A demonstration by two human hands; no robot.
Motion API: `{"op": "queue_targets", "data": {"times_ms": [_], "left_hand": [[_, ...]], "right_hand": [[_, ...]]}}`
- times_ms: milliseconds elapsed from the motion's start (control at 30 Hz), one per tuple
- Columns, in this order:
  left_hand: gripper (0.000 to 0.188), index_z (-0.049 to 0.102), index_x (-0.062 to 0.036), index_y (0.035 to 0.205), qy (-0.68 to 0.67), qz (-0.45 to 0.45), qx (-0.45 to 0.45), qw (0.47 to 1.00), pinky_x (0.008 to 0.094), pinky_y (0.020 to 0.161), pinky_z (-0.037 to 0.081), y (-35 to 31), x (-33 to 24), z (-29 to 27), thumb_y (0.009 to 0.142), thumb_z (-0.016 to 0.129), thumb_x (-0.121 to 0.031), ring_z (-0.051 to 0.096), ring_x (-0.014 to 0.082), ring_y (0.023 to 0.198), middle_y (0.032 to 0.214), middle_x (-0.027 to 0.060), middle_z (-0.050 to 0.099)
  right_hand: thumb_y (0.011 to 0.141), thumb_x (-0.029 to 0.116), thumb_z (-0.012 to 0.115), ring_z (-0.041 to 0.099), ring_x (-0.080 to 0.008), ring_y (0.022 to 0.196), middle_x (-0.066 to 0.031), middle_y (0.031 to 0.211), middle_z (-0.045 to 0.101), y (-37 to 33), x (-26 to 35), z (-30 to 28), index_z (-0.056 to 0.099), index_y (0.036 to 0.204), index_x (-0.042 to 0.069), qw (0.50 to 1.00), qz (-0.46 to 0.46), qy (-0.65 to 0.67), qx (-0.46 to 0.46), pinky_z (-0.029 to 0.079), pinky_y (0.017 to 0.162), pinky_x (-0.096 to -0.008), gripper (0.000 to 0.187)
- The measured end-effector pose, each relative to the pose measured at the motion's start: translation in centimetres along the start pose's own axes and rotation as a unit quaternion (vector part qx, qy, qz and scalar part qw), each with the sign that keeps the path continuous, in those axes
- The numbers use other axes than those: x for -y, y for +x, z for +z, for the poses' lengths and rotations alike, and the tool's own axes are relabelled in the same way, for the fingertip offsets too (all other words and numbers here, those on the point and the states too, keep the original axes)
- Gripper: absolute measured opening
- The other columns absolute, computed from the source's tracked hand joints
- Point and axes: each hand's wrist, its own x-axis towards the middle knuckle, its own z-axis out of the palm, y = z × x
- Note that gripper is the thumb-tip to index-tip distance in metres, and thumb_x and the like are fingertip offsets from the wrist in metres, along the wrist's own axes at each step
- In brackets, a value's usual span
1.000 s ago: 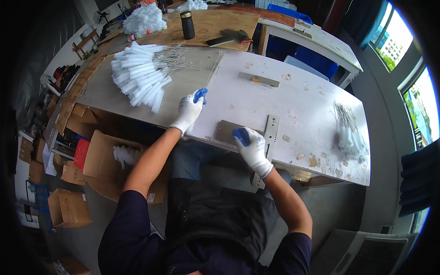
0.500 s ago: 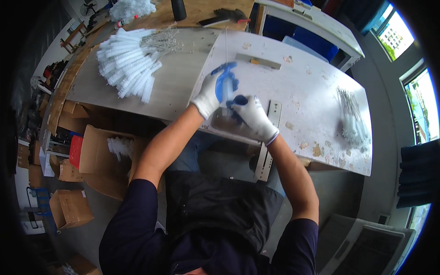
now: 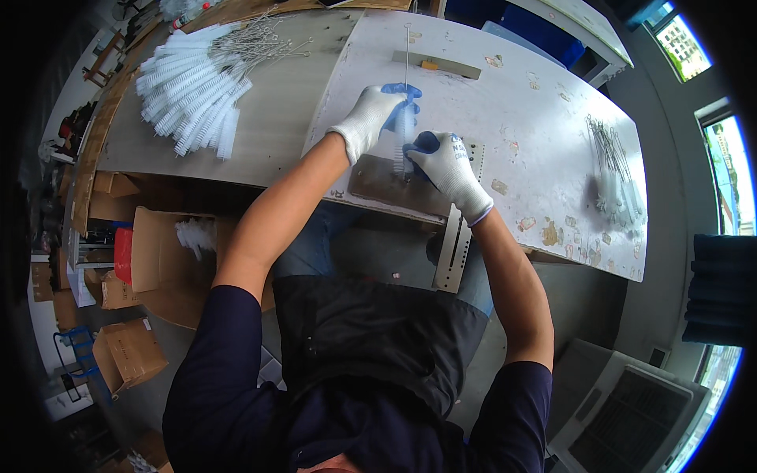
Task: The person repeatedly picks up white plastic sleeves with attached wires from a pile on the table, aligns them against a metal guide, and trims the wire ends using a fixed blade cutter. The trimmed sleeves are placed into a cardboard box below the table.
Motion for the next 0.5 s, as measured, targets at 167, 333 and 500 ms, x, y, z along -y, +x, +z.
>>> {"op": "queue_targets", "data": {"times_ms": [167, 333, 500], "left_hand": [[0.027, 0.064, 0.0013, 0.124, -0.154, 0.004, 0.119, 0.981, 0.0369, 0.087, 0.057, 2.1, 2.1, -1.4, 0.102, 0.058, -0.014, 0.068, 0.029, 0.094, 0.095, 0.0117, 0.066], [0.034, 0.06, 0.0002, 0.133, -0.168, -0.005, 0.168, 0.971, 0.0386, 0.09, 0.057, 2.2, 3.1, -1.8, 0.103, 0.058, -0.016, 0.068, 0.0287, 0.1, 0.098, 0.0109, 0.067], [0.033, 0.064, -0.0003, 0.128, -0.094, -0.05, 0.091, 0.99, 0.0385, 0.081, 0.06, 1.6, 2.3, -1.0, 0.101, 0.061, -0.019, 0.07, 0.028, 0.094, 0.104, 0.0154, 0.07]], "right_hand": [[0.085, 0.027, 0.074, 0.073, -0.0303, 0.083, -0.0186, 0.091, 0.075, 0.2, -0.1, 0.1, 0.073, 0.097, -0.001, 0.998, -0.02, -0.053, -0.03, 0.054, 0.081, -0.0385, 0.031], [0.086, 0.033, 0.072, 0.071, -0.0344, 0.086, -0.0186, 0.09, 0.073, -0.2, -0.3, 0.4, 0.073, 0.094, 0.002, 0.989, -0.056, -0.131, -0.025, 0.054, 0.081, -0.0407, 0.032], [0.088, 0.031, 0.07, 0.071, -0.0332, 0.08, -0.0189, 0.086, 0.072, -0.5, -0.5, 0.8, 0.071, 0.093, 0.002, 0.983, -0.062, -0.169, -0.04, 0.054, 0.077, -0.0417, 0.029]]}}
